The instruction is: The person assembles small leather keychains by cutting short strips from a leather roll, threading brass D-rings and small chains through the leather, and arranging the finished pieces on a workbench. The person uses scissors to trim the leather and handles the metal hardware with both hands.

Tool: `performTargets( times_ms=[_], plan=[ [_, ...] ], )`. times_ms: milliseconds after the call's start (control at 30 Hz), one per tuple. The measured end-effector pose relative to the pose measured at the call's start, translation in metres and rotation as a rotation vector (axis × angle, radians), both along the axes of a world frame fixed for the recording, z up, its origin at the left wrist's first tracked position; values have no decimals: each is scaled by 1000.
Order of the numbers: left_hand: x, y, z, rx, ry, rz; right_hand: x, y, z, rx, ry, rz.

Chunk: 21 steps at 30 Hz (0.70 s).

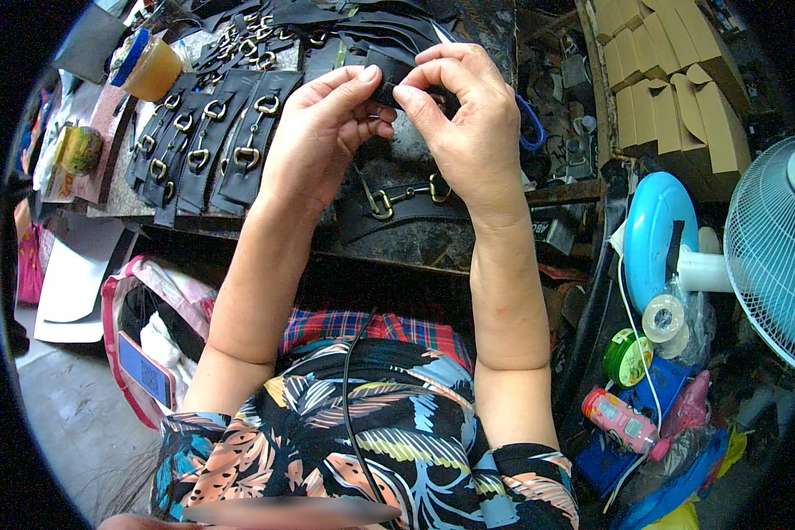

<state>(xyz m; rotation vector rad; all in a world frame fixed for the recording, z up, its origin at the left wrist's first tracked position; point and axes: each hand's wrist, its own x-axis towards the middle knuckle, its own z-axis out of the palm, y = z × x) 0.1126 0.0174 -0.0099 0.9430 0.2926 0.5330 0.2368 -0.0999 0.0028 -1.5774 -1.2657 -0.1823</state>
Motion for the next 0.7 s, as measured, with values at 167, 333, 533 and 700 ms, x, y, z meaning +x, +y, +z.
performTargets(
  times_ms=[167, 333, 533, 700],
  plan=[
    [1, -1, 2, 57, -12, -23, 0, 1, -2, 40, -13, -29],
    [3, -3, 0, 178, -26, 5, 3, 2, -5, 53, 20, -16],
    [2, 1, -2, 183, -19, -23, 1, 3, -5, 45, 262, 51],
    [2, 1, -3, 120, -43, -67, 1, -3, -4, -118, 443, 83]
  ],
)
